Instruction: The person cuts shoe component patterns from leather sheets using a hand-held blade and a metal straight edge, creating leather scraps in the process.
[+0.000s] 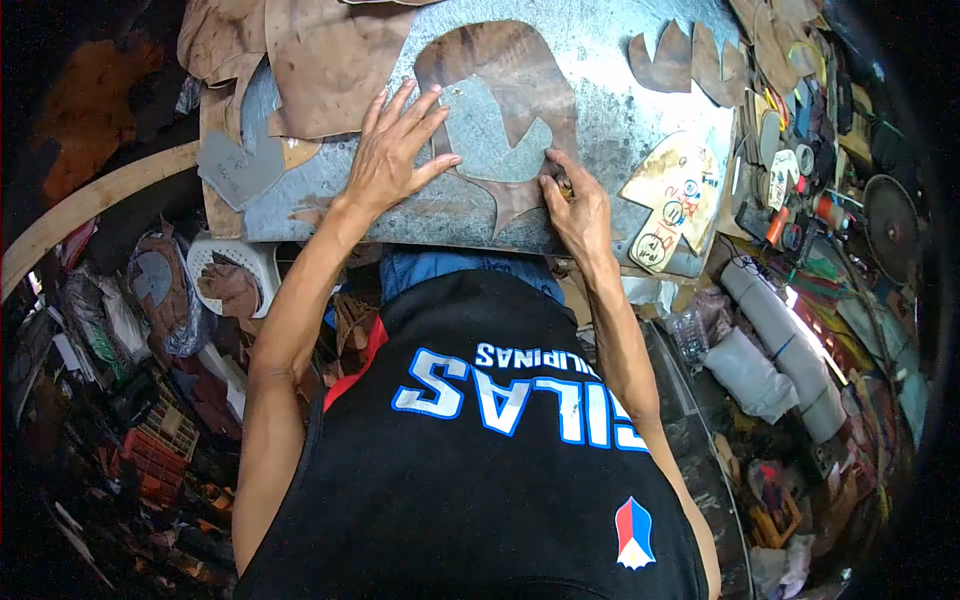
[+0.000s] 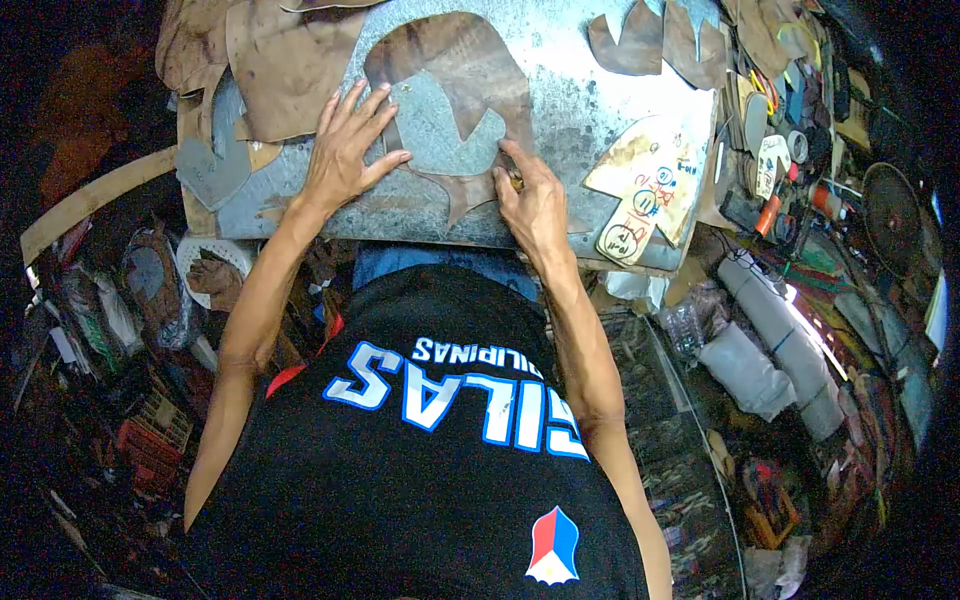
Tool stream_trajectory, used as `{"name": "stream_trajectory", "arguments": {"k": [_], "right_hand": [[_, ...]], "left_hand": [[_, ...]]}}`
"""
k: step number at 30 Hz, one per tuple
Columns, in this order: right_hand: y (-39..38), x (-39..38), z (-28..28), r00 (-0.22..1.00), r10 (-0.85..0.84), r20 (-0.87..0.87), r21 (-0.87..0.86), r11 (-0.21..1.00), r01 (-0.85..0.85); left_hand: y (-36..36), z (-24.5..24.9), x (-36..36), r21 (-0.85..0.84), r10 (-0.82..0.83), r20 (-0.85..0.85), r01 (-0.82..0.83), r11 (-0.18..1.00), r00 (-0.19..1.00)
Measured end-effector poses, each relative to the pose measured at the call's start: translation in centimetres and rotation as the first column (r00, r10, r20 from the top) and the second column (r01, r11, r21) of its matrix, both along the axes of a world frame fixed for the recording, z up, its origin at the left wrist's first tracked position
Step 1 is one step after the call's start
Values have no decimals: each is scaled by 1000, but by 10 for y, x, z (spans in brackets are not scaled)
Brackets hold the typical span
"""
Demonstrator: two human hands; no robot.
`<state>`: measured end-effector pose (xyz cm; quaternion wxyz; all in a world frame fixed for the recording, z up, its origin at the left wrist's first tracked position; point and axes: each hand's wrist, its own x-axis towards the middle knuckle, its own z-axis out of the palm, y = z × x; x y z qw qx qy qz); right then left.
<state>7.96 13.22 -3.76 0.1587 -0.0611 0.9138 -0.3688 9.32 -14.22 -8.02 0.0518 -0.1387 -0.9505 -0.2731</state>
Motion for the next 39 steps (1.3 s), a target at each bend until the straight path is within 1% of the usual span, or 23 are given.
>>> {"name": "stream_trajectory", "arguments": {"k": [2,5,7,15,17,18,20,21,22,23,24,25,26,27,28,30,31,32,34,35,37,38,39], "right_hand": [[0,0,1,999,-13,29,-4,1000,13],[0,1,0,998,34,-48,-30,999,-36],[-1,0,5,999,-5,52,-1,1000,5],[1,-2,6,998,21,66,18,1000,-22],[3,-3,5,999,35,7,-72,997,-34],[-2,-8,27,983,-3,184,9,1000,2],[4,-13,40,913,-97,395,-30,992,119],[7,-16,50,915,-110,388,-20,992,128],[8,-20,63,917,-93,388,71,995,71],[9,-21,70,917,-74,392,158,987,13],[14,-18,67,919,-78,388,160,987,16],[22,-13,60,955,95,281,200,968,-155],[27,-8,54,945,274,178,258,914,-314],[26,-5,53,920,357,160,310,867,-390],[21,-4,56,919,361,160,311,865,-394],[-1,-1,64,835,500,230,299,780,-550],[-14,0,65,845,519,129,225,814,-535],[-28,-2,65,835,534,136,213,807,-551],[-59,-11,59,872,489,11,39,872,-489],[-70,-13,42,886,438,-151,-6,896,-444],[-88,-20,16,898,402,-178,42,915,-401],[-94,-22,6,911,355,-209,89,935,-344],[-102,-23,6,951,300,-74,147,947,-287]], "left_hand": [[1,-1,0,2,-2,0,2,1000,1000],[-1,-1,0,-6,-1,0,1,1000,1000],[-1,-1,0,2,-8,8,8,1000,1000],[-2,0,1,14,-18,-4,18,1000,1000],[-1,-1,1,2,-7,-17,7,1000,1000],[2,1,0,23,-23,-29,24,999,999],[6,10,1,-71,18,30,-15,997,999],[9,16,-1,-96,11,7,-11,995,1000],[12,23,-4,-89,6,1,-6,996,1000],[14,31,-8,-159,-61,31,66,985,998],[17,36,-9,-229,-125,67,137,964,990],[18,35,-11,-227,-126,64,138,964,990],[19,33,-17,-270,-257,69,266,925,964],[20,30,-24,-311,-381,81,386,868,921],[21,34,-34,-310,-377,80,382,870,923],[20,45,-59,-190,-410,445,532,825,796],[22,59,-75,-114,-357,593,514,850,722],[27,69,-92,-41,-303,724,478,878,620],[31,52,-128,21,-356,779,546,838,516],[35,46,-135,65,-314,820,467,882,479],[43,55,-140,150,-289,879,356,922,379],[45,68,-141,154,-289,879,349,925,379],[47,88,-137,117,-270,877,369,922,398]]}}
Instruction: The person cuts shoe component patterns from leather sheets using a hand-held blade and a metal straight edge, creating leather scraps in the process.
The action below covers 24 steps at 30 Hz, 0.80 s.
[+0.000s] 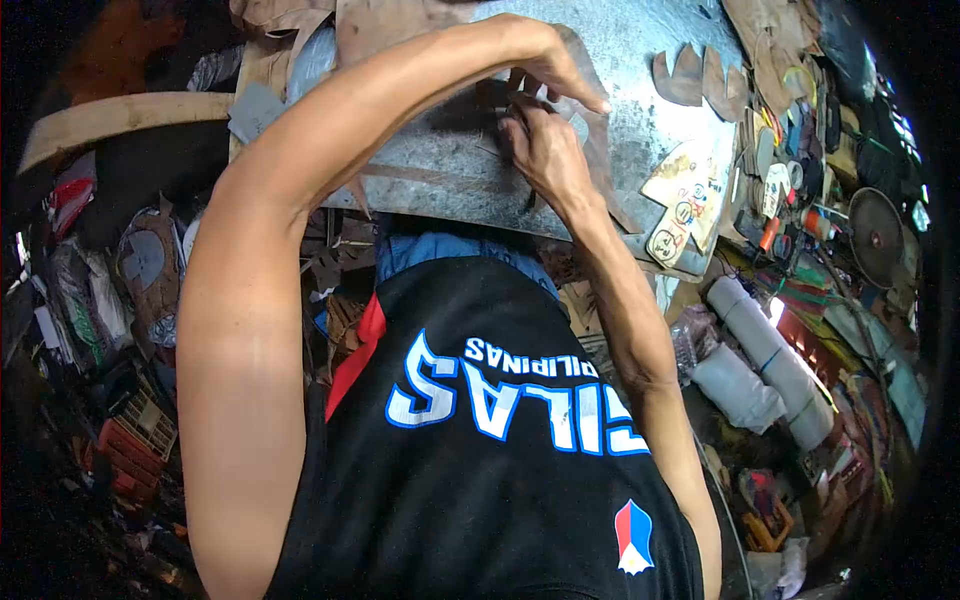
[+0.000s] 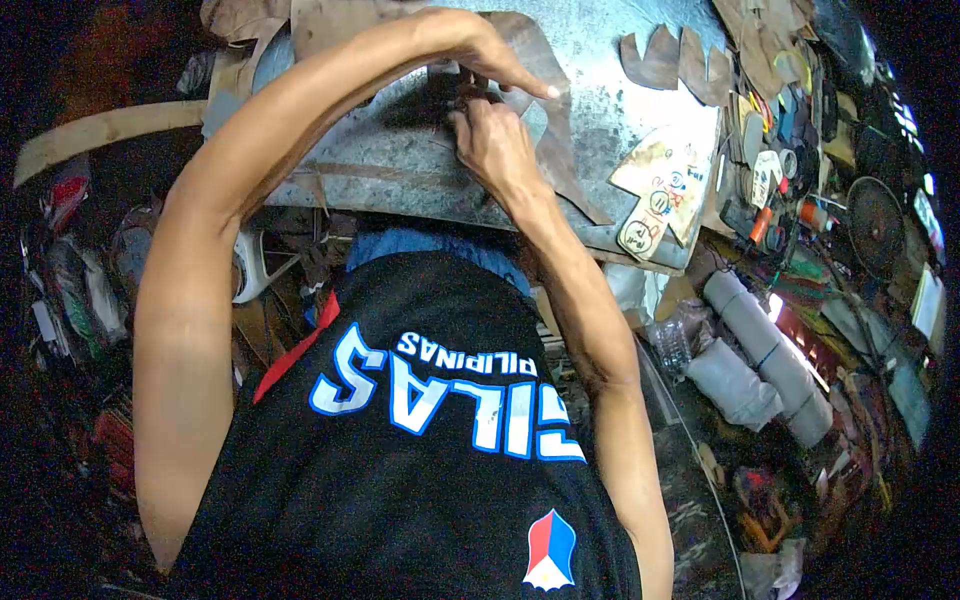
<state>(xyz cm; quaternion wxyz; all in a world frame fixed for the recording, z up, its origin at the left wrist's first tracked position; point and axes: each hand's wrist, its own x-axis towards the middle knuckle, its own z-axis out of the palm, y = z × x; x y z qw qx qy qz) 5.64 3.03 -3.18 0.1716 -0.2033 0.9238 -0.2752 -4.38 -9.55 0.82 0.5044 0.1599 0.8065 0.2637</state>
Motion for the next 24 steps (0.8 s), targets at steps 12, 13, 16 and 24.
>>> {"name": "stream_trajectory", "arguments": {"k": [12,13,16,24], "right_hand": [[-23,-5,-20,984,-8,-179,-14,1000,6],[-24,-6,-21,983,10,-181,5,1000,-9],[-27,-6,-25,977,5,-213,58,998,8],[-32,-5,-21,980,15,-200,130,991,12]], "left_hand": [[19,-24,-18,-50,-247,-14,246,968,969],[17,-20,-18,-33,-270,0,270,962,963],[11,-12,-25,4,-345,49,345,939,937],[21,-28,-21,-33,-241,39,242,970,970]]}}
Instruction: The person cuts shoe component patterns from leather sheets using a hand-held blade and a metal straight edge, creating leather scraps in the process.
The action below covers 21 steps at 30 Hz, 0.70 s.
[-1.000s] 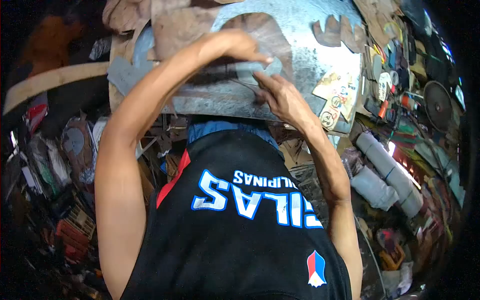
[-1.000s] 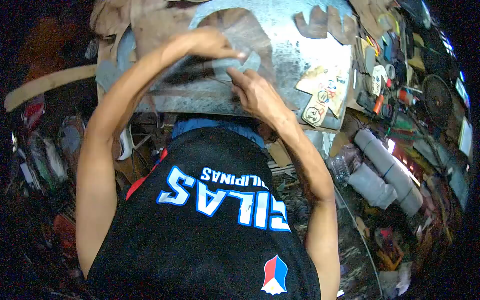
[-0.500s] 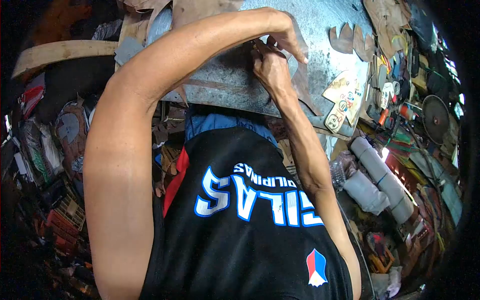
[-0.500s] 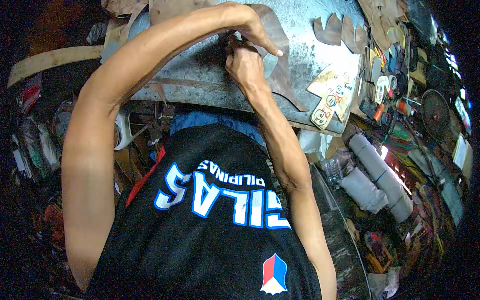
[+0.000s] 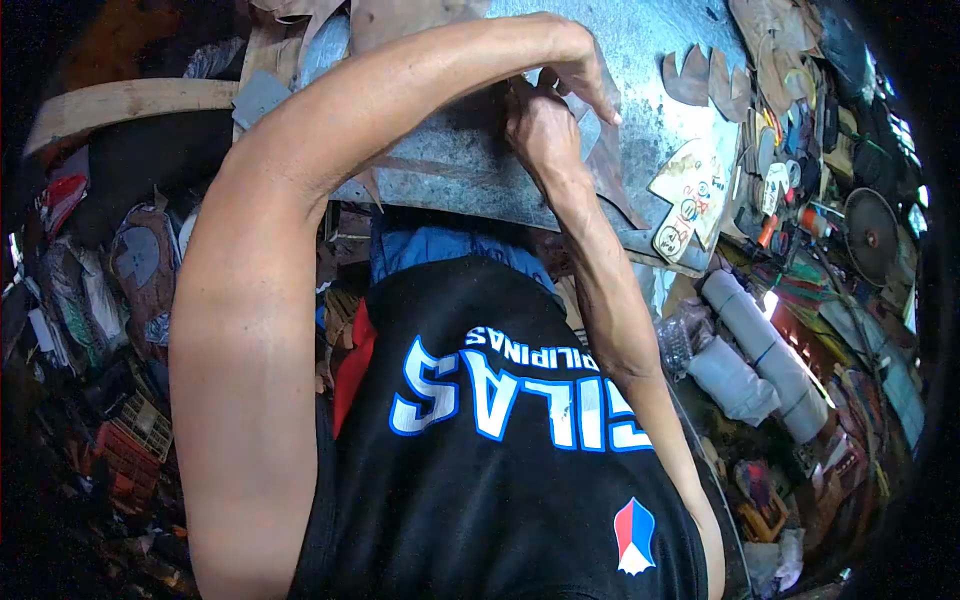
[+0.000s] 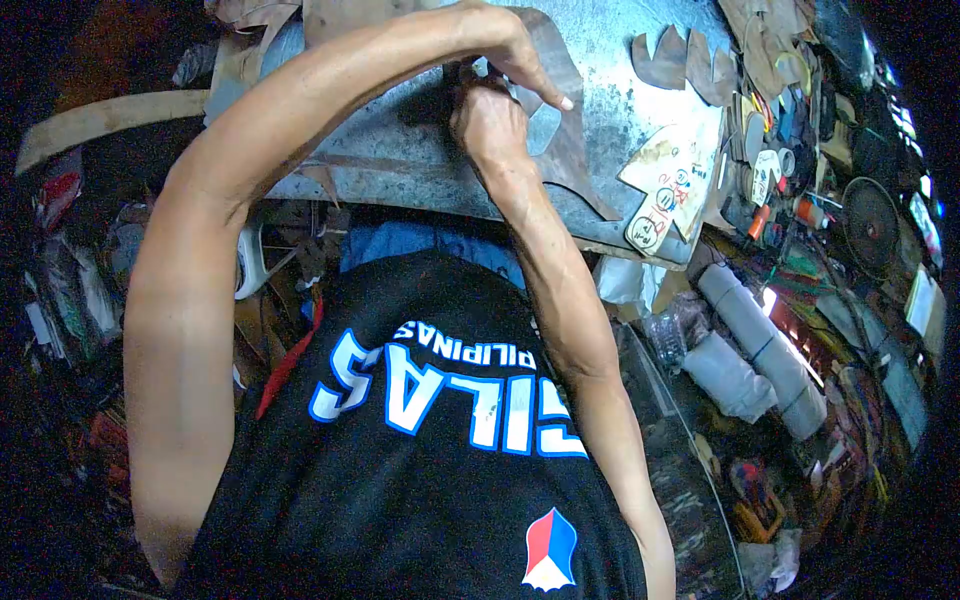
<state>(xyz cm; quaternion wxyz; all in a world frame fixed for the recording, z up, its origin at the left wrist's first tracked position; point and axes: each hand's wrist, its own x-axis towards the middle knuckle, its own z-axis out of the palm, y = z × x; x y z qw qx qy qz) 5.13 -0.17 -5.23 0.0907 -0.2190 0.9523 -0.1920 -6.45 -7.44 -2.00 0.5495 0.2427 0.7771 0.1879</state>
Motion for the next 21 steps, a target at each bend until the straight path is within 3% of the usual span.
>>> {"name": "stream_trajectory", "arguments": {"k": [3,5,11,12,15,17,19,21], "right_hand": [[1,0,-1,999,4,40,22,1000,-5],[4,2,-2,999,4,51,36,999,-6],[17,23,7,994,4,107,-82,997,5],[18,31,17,990,-26,137,-57,998,34],[26,56,38,979,-82,187,2,996,84],[34,73,42,967,-130,219,9,991,131],[47,87,39,986,-87,145,-89,991,100],[58,101,51,955,-118,271,13,993,119]], "left_hand": [[-3,4,5,-24,9,-3,-9,1000,1000],[-11,20,19,-42,18,-135,-24,999,991],[-11,14,37,-95,64,-85,-72,993,994],[-21,36,45,-88,25,-157,-39,995,987],[-29,33,56,-7,53,-210,-55,998,976],[-24,20,64,-24,141,-211,-150,988,967],[-25,13,66,-37,131,-265,-146,989,955],[-27,20,72,-38,135,-309,-154,987,941]]}}
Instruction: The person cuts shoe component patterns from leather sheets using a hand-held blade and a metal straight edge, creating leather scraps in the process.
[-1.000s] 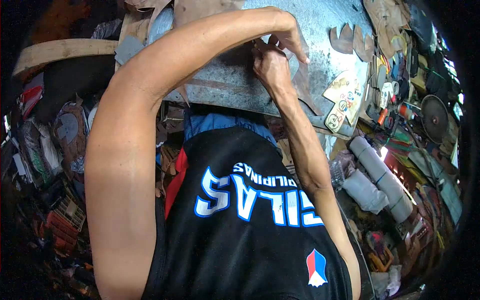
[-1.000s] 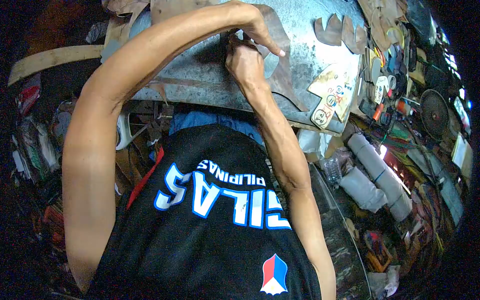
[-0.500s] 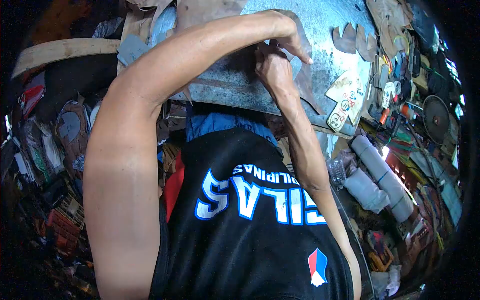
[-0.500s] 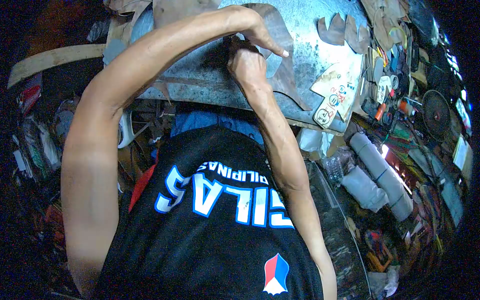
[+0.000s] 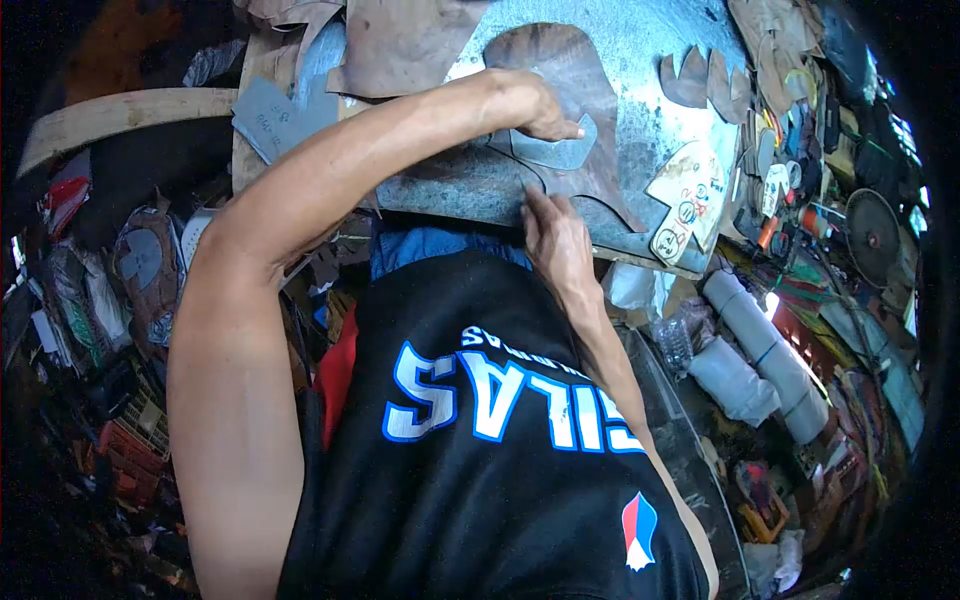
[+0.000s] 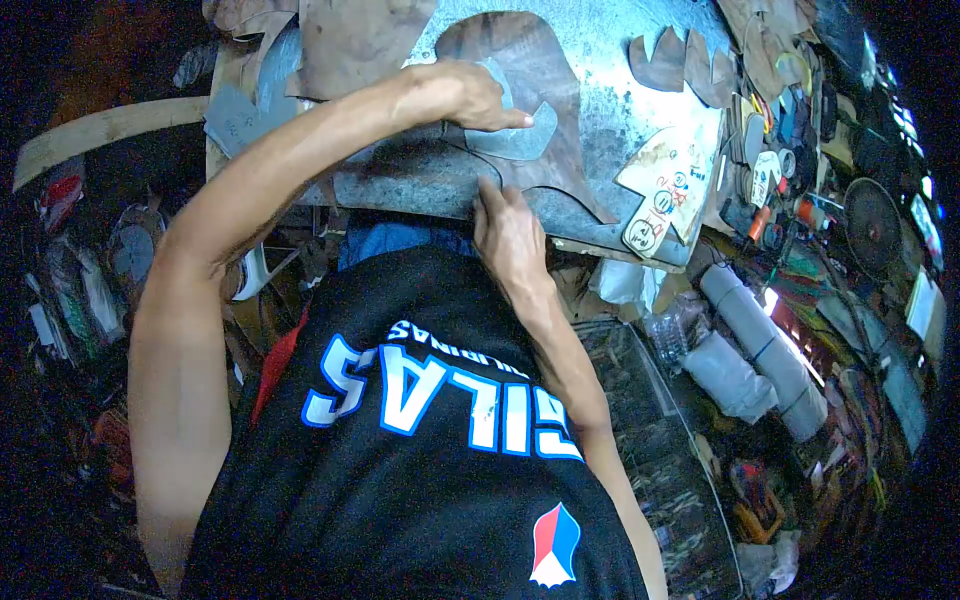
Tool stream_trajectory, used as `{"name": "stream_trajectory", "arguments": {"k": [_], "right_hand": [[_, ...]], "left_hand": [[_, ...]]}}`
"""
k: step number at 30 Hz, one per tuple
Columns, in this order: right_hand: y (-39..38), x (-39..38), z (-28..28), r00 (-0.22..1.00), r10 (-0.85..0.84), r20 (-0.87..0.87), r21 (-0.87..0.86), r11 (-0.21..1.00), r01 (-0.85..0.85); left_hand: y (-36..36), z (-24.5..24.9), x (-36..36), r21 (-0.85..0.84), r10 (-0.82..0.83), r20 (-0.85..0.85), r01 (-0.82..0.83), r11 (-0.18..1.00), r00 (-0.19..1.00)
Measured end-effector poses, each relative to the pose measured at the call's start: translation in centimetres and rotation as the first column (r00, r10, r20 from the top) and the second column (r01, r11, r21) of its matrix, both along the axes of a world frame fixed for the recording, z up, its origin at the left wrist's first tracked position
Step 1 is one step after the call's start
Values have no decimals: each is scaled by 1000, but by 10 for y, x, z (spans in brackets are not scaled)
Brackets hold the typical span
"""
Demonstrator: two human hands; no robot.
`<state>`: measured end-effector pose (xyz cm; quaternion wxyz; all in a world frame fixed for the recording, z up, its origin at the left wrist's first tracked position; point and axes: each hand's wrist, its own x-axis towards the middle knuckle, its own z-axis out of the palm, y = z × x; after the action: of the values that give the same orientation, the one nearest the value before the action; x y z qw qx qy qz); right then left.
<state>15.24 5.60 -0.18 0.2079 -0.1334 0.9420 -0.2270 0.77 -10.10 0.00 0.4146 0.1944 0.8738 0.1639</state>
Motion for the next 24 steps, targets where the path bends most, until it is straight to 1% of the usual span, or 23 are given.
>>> {"name": "stream_trajectory", "arguments": {"k": [1,2,3,4,5,6,8,9,10,11,12,14,16,17,19,21,23,24], "right_hand": [[9,6,2,999,1,-42,-117,993,-6],[16,8,6,999,3,-48,-116,993,-9],[20,7,13,997,-19,-75,-171,985,6],[24,4,19,994,-44,-97,-227,974,21],[28,-5,29,1000,-21,1,-199,980,20],[35,-17,28,994,97,-49,-207,973,-105],[36,-40,26,972,224,-74,-152,960,-233],[37,-52,18,967,246,-74,-151,955,-254],[37,-63,9,936,342,-79,-158,923,-350],[37,-72,3,895,437,-87,-165,880,-445],[36,-80,-1,881,465,-85,-167,865,-473],[32,-90,-7,832,551,-68,-119,823,-555],[28,-95,-6,807,588,-56,-101,801,-590],[27,-96,-6,799,600,-47,-75,795,-601],[28,-97,-7,786,616,-54,-80,781,-619],[29,-97,-9,774,630,-65,-89,769,-633],[32,-96,-11,795,604,-62,-64,792,-607],[33,-96,-12,786,615,-58,-72,783,-618]], "left_hand": [[-2,3,2,-7,7,-44,-7,1000,999],[-7,-5,7,-6,9,-50,-10,1000,999],[-14,-24,15,95,3,-239,21,995,971],[-19,-30,22,186,14,-416,71,980,909],[-16,-35,29,176,66,-436,13,984,898],[-17,-40,38,178,74,-435,6,984,898],[-19,-52,54,174,66,-614,54,983,787],[-17,-52,57,160,98,-571,-7,987,815],[-16,-55,60,161,121,-568,-34,986,814],[-17,-57,62,185,168,-604,-68,980,779],[-17,-59,64,208,216,-637,-104,973,740],[-16,-59,67,216,260,-621,-158,964,739],[-13,-68,71,219,293,-605,-199,955,740],[-10,-75,73,233,323,-614,-226,946,720],[-6,-76,78,240,362,-620,-271,932,696],[-4,-77,79,244,394,-544,-309,919,741],[1,-80,82,225,415,-539,-349,910,733],[3,-79,83,214,428,-537,-373,903,727]]}}
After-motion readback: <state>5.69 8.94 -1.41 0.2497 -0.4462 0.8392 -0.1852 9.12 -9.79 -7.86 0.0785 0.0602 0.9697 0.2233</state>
